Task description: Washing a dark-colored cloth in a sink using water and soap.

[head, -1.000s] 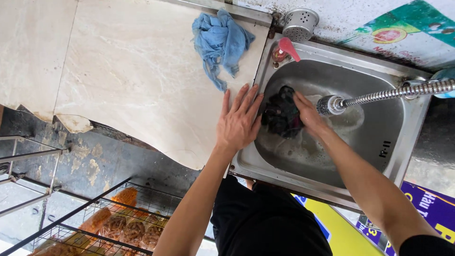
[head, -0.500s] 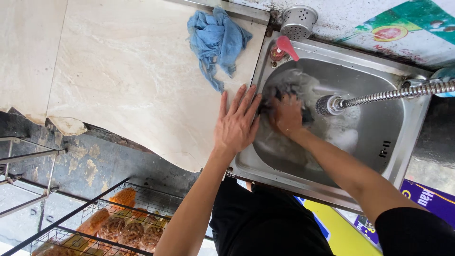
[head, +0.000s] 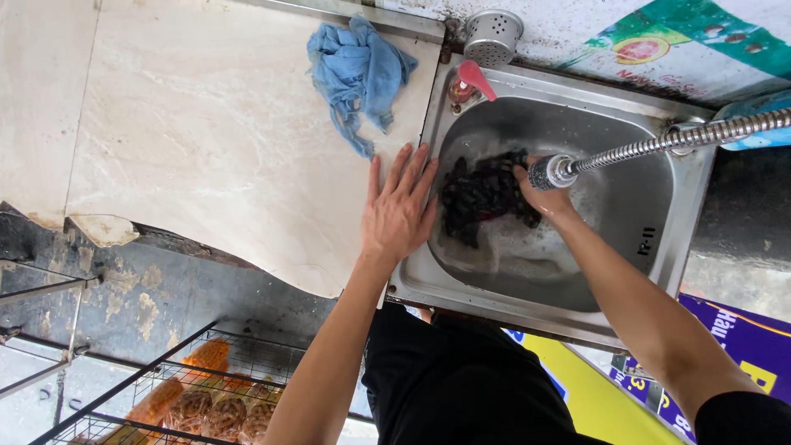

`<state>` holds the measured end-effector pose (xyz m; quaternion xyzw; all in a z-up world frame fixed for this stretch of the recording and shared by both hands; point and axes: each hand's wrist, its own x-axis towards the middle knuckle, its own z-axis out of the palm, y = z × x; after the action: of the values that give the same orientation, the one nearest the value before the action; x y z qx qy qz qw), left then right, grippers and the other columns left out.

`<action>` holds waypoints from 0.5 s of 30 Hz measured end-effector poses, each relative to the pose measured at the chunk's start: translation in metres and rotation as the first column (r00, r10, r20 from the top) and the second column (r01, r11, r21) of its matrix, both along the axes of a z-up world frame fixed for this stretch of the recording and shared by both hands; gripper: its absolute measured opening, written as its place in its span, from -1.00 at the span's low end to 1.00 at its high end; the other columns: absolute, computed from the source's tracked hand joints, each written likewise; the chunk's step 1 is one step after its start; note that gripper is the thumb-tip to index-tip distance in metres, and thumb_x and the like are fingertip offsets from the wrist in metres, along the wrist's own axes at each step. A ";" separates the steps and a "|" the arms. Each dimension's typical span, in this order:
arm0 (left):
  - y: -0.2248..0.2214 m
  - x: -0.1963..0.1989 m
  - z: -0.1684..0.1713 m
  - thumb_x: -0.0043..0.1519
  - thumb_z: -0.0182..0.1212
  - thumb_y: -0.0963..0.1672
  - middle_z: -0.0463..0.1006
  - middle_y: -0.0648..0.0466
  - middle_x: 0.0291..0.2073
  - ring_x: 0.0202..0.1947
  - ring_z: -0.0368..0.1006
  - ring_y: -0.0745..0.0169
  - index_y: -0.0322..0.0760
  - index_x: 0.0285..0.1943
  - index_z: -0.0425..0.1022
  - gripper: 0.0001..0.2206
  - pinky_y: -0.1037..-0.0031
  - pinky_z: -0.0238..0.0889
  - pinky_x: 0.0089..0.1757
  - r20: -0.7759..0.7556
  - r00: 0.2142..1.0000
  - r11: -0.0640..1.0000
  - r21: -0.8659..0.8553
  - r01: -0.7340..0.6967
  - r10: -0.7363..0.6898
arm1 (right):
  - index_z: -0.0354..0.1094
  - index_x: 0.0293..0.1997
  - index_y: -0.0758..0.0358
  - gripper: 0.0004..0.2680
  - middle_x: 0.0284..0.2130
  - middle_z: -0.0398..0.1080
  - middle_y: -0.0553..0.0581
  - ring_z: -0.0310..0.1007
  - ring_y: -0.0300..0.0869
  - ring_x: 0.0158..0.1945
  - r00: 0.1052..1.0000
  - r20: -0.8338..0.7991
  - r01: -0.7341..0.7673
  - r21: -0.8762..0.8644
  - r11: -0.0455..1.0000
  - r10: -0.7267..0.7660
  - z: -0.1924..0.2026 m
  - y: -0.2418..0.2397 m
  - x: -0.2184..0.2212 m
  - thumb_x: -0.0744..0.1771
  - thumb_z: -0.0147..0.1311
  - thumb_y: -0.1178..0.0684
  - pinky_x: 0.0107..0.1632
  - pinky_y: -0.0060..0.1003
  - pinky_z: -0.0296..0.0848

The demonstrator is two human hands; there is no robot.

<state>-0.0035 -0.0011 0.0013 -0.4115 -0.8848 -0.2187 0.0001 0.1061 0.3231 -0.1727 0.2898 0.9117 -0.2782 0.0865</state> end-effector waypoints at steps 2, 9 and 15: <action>0.003 0.003 -0.002 0.23 0.19 -0.06 0.16 0.07 0.51 0.53 -0.02 0.05 -0.17 0.48 0.28 -0.43 -0.12 -0.27 0.40 0.001 1.000 1.000 0.002 0.009 -0.009 | 0.33 0.28 0.45 -0.56 0.16 0.29 0.53 0.29 0.32 0.20 0.969 -0.220 -0.080 0.154 0.985 0.114 0.017 -0.048 0.014 0.40 0.05 -0.17 0.24 0.14 0.27; 0.001 0.001 -0.003 0.26 0.17 -0.06 0.18 0.04 0.50 0.53 -0.01 0.03 -0.20 0.47 0.30 -0.46 -0.13 -0.25 0.40 -0.021 1.000 1.000 0.030 0.009 -0.009 | 0.36 0.19 -0.22 -0.69 0.39 0.08 0.17 -0.05 0.34 0.51 0.722 0.113 -0.657 0.421 0.626 0.683 0.006 -0.091 -0.010 0.30 0.14 -0.03 0.39 0.34 0.03; 0.001 0.000 -0.001 0.25 0.20 -0.06 0.20 0.06 0.49 0.52 0.01 0.04 -0.20 0.44 0.33 -0.47 -0.12 -0.23 0.40 -0.012 1.000 0.999 0.033 0.018 -0.018 | 0.30 0.26 0.14 -0.83 0.04 0.42 0.27 0.36 0.16 0.10 0.963 -0.263 0.071 0.043 0.997 -0.057 -0.098 -0.038 -0.070 0.54 -0.08 -0.02 0.16 0.07 0.29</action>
<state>-0.0036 -0.0001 0.0004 -0.4207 -0.8772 -0.2311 0.0101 0.0357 0.2855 -0.2712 0.2819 0.9123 -0.2927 -0.0514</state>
